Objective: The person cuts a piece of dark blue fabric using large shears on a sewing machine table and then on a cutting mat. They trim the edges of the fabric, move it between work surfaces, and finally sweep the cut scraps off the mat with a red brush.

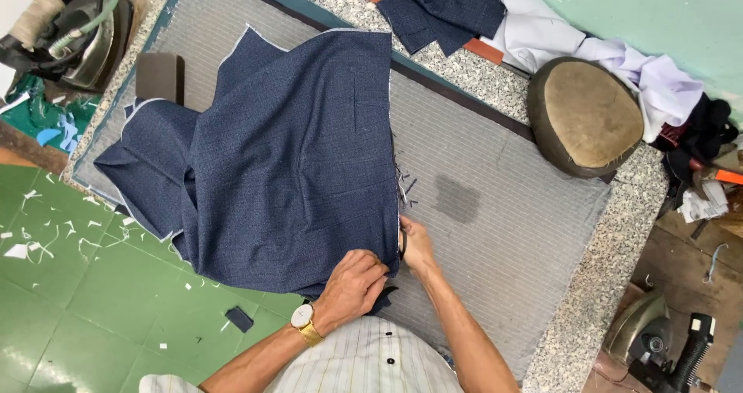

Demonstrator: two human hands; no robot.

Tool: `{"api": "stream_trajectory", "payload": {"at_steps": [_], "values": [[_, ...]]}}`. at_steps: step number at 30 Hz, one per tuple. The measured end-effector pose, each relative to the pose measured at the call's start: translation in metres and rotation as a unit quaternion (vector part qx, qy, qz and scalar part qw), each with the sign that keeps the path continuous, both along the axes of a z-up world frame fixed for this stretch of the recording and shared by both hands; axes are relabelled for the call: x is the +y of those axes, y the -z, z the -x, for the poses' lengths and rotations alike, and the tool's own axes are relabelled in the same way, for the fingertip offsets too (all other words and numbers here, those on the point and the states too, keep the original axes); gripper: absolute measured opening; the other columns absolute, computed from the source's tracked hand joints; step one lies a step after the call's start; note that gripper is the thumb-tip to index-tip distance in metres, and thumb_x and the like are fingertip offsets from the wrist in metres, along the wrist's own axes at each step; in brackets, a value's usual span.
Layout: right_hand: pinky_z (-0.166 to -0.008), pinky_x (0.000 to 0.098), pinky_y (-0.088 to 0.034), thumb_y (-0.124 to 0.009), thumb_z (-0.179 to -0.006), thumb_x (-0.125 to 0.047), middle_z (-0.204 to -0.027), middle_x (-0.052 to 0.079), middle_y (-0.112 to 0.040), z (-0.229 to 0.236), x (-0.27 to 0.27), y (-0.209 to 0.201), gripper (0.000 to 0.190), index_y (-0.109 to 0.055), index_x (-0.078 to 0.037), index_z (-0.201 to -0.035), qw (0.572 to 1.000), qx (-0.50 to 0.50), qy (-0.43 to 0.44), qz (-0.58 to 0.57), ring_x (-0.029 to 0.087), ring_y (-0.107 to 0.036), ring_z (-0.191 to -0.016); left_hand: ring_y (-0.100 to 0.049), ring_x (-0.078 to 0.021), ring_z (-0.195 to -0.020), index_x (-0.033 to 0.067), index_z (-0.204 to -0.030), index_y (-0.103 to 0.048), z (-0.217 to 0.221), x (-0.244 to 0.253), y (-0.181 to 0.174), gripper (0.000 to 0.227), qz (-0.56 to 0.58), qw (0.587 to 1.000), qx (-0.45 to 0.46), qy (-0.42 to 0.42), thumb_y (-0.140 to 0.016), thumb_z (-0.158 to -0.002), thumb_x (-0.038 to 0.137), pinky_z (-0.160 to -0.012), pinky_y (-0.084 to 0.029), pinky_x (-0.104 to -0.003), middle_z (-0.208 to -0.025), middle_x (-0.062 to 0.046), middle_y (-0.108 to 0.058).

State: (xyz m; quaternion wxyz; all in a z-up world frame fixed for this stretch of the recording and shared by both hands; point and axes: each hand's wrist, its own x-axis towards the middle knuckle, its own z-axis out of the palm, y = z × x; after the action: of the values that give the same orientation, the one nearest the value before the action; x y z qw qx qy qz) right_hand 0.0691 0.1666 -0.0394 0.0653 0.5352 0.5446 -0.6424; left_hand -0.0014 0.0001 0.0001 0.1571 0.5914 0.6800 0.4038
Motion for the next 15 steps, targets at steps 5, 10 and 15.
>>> {"api": "stream_trajectory", "payload": {"at_steps": [5,10,15], "values": [[-0.063,0.0243,-0.052,-0.063,-0.09,-0.05,-0.104,0.005,-0.077,-0.001,0.002,-0.008,0.061,-0.069,-0.012,-0.137,0.998,0.039,0.023,0.053,0.011,-0.065,-0.079,-0.059,-0.0286,-0.092,-0.0004,-0.099,-0.067,0.003,0.001,-0.003,0.01,-0.003,1.0,0.006,0.002,-0.061,-0.096,0.007,-0.083,-0.046,-0.04,-0.091,-0.012,-0.062],[-0.04,0.0262,-0.04,-0.063,-0.095,-0.042,-0.06,0.003,-0.057,0.01,0.009,-0.019,0.043,-0.072,-0.008,-0.119,0.997,0.031,0.021,0.07,0.011,-0.048,-0.046,-0.058,-0.0283,-0.092,-0.0014,-0.1,-0.067,0.005,0.0,-0.007,0.011,-0.002,1.0,0.005,0.012,-0.061,-0.097,0.007,-0.083,-0.047,-0.041,-0.091,-0.012,-0.061],[-0.039,0.0268,-0.041,-0.062,-0.095,-0.043,-0.064,0.003,-0.06,0.022,0.018,-0.002,0.043,-0.072,-0.01,-0.121,0.997,0.047,0.009,0.056,0.011,-0.049,-0.044,-0.059,-0.0282,-0.092,-0.0011,-0.098,-0.068,0.009,0.001,-0.012,0.013,-0.008,1.0,0.001,0.014,-0.06,-0.098,0.009,-0.084,-0.047,-0.04,-0.091,-0.012,-0.062]]}}
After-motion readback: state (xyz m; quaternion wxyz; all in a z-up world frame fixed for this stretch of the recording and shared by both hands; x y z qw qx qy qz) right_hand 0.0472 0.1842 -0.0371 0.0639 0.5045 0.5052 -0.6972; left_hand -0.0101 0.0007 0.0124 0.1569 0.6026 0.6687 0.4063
